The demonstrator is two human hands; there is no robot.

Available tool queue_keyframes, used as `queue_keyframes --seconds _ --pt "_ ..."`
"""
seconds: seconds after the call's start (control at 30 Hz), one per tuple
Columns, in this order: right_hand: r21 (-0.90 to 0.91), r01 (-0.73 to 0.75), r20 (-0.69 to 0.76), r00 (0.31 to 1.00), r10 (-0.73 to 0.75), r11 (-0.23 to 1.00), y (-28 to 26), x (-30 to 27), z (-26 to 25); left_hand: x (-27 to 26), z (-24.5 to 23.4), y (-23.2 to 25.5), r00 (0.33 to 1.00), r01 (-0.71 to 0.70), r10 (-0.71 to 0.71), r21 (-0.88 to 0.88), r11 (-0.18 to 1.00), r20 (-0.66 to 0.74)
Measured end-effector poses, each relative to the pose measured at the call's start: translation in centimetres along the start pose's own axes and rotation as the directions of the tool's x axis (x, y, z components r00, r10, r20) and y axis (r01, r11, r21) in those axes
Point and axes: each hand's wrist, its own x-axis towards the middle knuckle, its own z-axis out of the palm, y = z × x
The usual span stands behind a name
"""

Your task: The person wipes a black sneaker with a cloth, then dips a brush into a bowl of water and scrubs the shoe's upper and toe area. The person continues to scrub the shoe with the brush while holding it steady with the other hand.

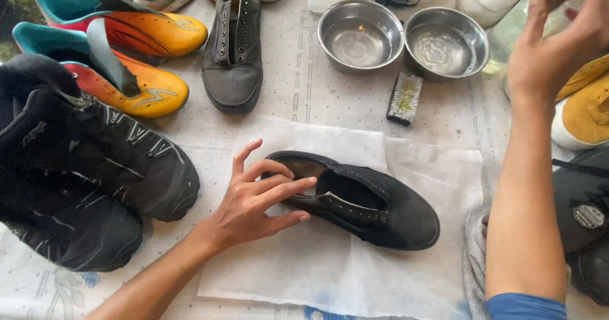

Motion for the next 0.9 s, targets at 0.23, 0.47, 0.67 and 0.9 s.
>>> queue_keyframes --seconds 0.23,0.47,0.67,0.9 --pt "0.694 -0.553 0.325 0.812 0.486 0.461 4.2 -1.9 0.9 -0.2 0.1 0.0 0.982 -0.090 0.046 0.238 0.967 0.185" --pt "0.649 -0.757 0.566 0.420 0.709 -0.070 -6.6 4.5 -4.6 0.7 0.6 1.1 0.999 -0.045 0.045 0.036 0.998 0.011" --pt "0.625 -0.709 0.706 0.335 0.624 -0.327 -9.8 6.3 -6.9 2.5 -0.8 3.9 0.954 0.021 0.040 0.200 0.980 -0.297" --pt "0.594 -0.610 0.777 0.265 0.571 -0.524 -12.7 5.4 -9.3 0.5 1.2 8.1 0.962 0.201 -0.081 0.475 0.857 -0.261"
